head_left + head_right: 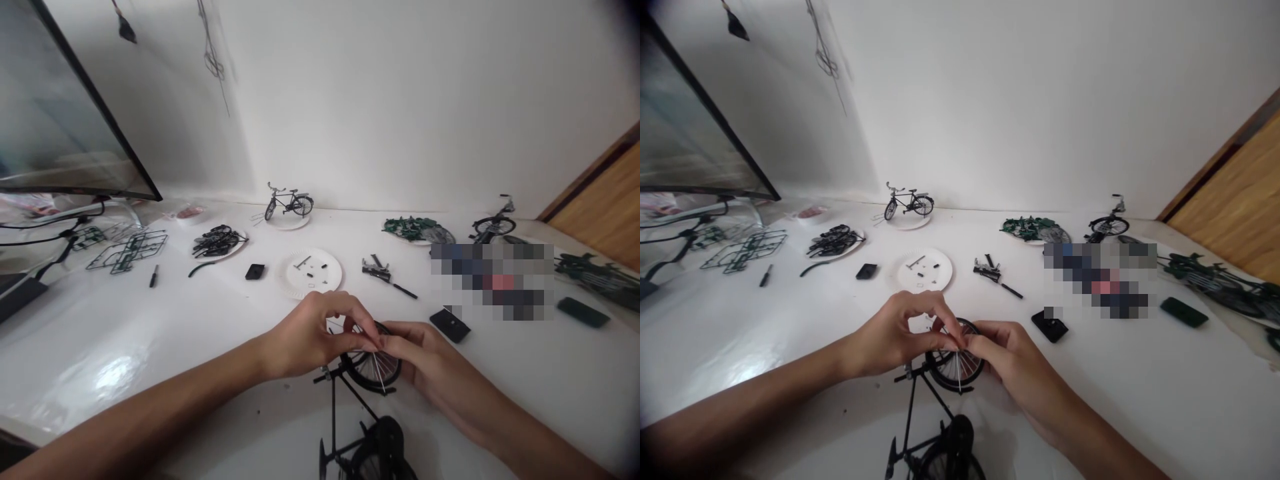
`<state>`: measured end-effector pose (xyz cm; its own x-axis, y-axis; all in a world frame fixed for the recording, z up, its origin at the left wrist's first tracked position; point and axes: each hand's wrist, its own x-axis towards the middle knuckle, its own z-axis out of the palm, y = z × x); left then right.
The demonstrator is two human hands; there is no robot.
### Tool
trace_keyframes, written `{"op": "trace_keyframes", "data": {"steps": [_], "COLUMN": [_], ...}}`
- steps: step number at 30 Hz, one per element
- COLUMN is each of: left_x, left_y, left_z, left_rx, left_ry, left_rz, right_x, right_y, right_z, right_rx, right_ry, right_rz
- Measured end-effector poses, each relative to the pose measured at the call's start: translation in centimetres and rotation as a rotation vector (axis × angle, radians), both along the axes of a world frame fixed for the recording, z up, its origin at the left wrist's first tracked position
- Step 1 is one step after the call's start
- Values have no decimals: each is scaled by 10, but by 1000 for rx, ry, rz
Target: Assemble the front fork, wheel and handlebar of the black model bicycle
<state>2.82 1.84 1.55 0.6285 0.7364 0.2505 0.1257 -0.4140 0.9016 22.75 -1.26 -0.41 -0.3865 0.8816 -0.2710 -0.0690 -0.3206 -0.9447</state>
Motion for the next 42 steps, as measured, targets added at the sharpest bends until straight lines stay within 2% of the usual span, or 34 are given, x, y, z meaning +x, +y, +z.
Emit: {"op": "trace_keyframes", "data": {"steps": [9,17,30,39,42], "left_x": [4,5,1,-4,-8], "left_y": [-3,-4,0,2,5], "left_z": [-5,-5,0,2,5], "left_rx": [173,117,61,136,169], "left_ry": [42,30,1,35,35], "left_rz": [59,13,-69,-107,-46], "right_x": [-2,0,1,1,0], "right_y": [1,1,0,2,3], "right_z": [-4,-2,-1,-2,-5], "right_rx": [42,-43,-80,-99,-48], "right_ry": [-80,6,29,-18,-5], "right_rz": [-42,-36,20,35,12]}}
